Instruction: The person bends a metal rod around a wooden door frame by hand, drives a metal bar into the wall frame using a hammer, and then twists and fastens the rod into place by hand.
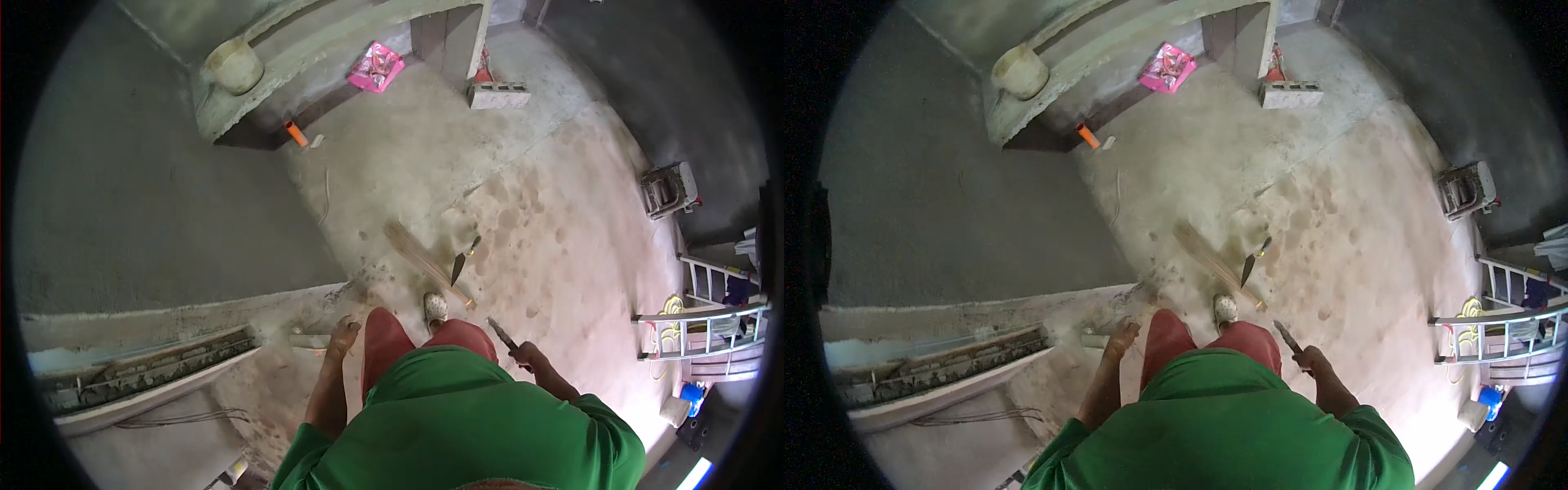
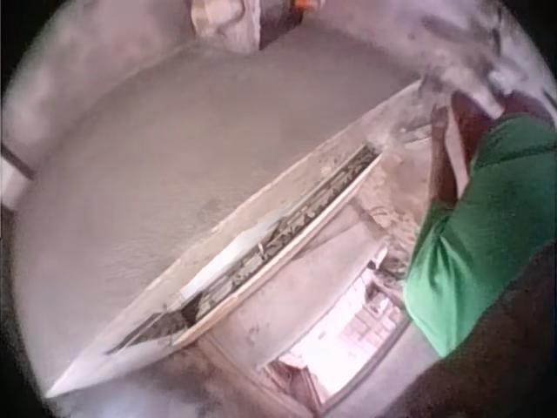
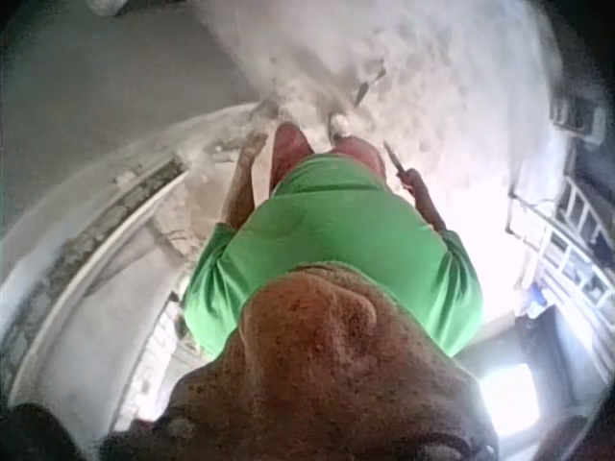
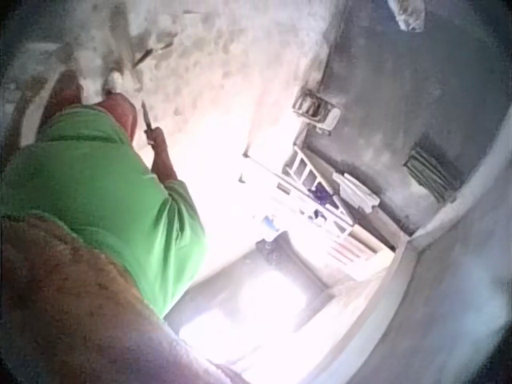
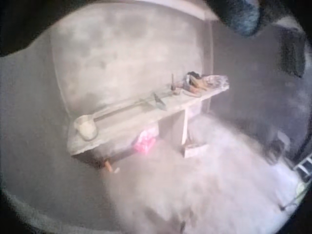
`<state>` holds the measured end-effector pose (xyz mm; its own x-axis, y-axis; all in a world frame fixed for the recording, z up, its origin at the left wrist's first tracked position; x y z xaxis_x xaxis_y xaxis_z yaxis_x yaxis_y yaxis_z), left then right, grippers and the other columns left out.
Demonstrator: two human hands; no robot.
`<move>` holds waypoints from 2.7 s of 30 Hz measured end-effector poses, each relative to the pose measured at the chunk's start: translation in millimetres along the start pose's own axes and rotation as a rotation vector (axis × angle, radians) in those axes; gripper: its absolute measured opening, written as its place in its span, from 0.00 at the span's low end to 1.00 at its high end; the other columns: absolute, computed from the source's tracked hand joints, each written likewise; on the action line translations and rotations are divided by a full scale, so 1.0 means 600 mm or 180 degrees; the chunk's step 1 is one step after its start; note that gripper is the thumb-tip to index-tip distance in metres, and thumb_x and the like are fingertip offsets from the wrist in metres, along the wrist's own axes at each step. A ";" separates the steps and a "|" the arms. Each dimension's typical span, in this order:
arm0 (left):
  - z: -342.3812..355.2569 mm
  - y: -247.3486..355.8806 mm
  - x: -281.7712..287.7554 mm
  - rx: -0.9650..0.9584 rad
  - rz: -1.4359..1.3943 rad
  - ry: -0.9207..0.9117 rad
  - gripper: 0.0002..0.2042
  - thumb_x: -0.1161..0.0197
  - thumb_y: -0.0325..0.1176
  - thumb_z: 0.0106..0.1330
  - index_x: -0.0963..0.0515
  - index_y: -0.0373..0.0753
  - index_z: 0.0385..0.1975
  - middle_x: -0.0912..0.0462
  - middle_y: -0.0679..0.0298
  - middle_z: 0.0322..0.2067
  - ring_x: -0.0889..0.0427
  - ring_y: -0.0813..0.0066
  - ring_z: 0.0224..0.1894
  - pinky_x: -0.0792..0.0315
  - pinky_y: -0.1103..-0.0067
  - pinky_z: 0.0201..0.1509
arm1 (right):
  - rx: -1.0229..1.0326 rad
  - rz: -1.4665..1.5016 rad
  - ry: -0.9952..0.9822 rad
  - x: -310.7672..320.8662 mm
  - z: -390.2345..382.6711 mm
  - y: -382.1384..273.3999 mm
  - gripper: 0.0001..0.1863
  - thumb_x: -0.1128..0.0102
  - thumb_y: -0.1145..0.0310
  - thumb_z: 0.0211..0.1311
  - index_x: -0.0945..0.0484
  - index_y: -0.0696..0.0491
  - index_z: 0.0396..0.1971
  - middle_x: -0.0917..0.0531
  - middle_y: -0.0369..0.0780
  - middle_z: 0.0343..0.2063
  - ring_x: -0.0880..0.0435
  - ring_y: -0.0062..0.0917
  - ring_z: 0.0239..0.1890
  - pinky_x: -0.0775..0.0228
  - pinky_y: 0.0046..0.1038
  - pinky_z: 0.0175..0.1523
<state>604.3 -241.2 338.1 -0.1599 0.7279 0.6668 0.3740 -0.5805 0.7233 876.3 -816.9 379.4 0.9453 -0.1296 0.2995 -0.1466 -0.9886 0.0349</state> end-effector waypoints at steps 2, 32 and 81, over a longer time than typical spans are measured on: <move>0.071 0.068 0.014 0.0295 -0.0965 -0.0213 0.25 0.43 0.49 0.62 0.24 0.32 0.48 0.21 0.47 0.40 0.20 0.52 0.38 0.28 0.66 0.45 | -0.0080 0.0170 0.0163 0.061 -0.020 -0.052 0.26 0.41 0.49 0.61 0.19 0.62 0.24 0.19 0.46 0.18 0.18 0.34 0.20 0.27 0.37 0.27; 0.820 0.141 0.381 0.2416 -0.2508 0.1325 0.20 0.45 0.52 0.70 0.23 0.39 0.46 0.20 0.64 0.30 0.21 0.76 0.29 0.25 0.79 0.34 | 0.3099 0.0392 0.4475 1.381 -0.063 -1.052 0.20 0.38 0.58 0.62 0.20 0.60 0.44 0.16 0.44 0.24 0.21 0.27 0.22 0.28 0.31 0.31; 1.015 0.148 1.348 0.0630 -0.1598 0.4538 0.15 0.48 0.20 0.65 0.20 0.37 0.49 0.16 0.66 0.38 0.21 0.83 0.34 0.28 0.83 0.38 | 0.5485 0.0708 0.2830 1.213 -0.622 -2.045 0.18 0.51 0.64 0.71 0.23 0.60 0.52 0.17 0.41 0.36 0.19 0.22 0.34 0.27 0.24 0.43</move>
<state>1064.4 518.2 832.1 -0.9804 -0.1868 0.0624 0.1084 -0.2473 0.9629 1635.3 330.8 910.6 0.4800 -0.7184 0.5035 0.6941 -0.0401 -0.7188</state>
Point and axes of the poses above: each hand's wrist, its own z-axis towards the middle knuckle, its own x-axis out of the back of the hand, y = z × x, the point moved 4 cm from there along z, towards the middle knuckle
